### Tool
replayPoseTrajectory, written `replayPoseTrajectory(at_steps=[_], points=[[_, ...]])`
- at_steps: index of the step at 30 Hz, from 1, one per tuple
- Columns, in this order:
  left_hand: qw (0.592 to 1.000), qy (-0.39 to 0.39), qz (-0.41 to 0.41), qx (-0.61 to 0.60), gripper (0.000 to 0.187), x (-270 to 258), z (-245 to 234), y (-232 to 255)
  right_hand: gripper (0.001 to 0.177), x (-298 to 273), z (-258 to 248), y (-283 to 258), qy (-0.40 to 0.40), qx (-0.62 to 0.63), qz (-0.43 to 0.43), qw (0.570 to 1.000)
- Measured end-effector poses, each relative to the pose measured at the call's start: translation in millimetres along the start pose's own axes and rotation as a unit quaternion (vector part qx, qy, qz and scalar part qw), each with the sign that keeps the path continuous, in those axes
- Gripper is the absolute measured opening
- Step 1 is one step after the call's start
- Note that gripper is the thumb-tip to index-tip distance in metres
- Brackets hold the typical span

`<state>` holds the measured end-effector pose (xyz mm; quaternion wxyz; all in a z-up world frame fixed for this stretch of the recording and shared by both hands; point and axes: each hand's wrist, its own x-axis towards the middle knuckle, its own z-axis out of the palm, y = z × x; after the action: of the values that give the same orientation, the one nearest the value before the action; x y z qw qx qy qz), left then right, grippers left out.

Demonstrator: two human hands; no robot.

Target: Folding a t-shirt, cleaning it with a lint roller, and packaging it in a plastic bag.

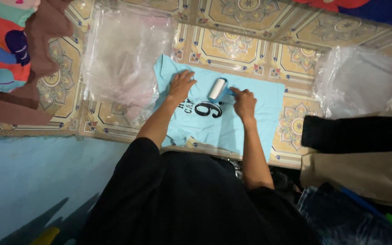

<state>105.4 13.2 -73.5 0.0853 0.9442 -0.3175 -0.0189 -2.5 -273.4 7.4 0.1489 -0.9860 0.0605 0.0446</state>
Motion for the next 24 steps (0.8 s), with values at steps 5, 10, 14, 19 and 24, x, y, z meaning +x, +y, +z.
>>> replayPoseTrajectory(at_steps=[5, 10, 14, 19, 24], points=[[0.989, 0.119, 0.077, 0.037, 0.018, 12.9, 16.3, -14.6, 0.045, -19.1, -20.7, 17.5, 0.003, 0.014, 0.041, 0.999], [0.987, 0.135, 0.082, 0.038, 0.026, -8.4, -28.2, -2.5, 0.045, -22.1, -18.1, 35.7, 0.000, 0.013, 0.060, 0.998], [0.981, 0.152, 0.103, -0.056, 0.016, -47.2, -58.3, 4.8, 0.043, -16.0, -21.6, 31.9, -0.017, 0.022, 0.039, 0.999], [0.967, 0.239, 0.090, -0.009, 0.030, -91.3, -45.3, 4.5, 0.045, 21.5, 2.6, 2.9, -0.026, -0.006, 0.007, 1.000], [0.977, 0.202, -0.022, -0.058, 0.020, -114.9, -17.1, 17.6, 0.050, 68.1, 61.1, -64.8, -0.046, 0.098, -0.114, 0.988]])
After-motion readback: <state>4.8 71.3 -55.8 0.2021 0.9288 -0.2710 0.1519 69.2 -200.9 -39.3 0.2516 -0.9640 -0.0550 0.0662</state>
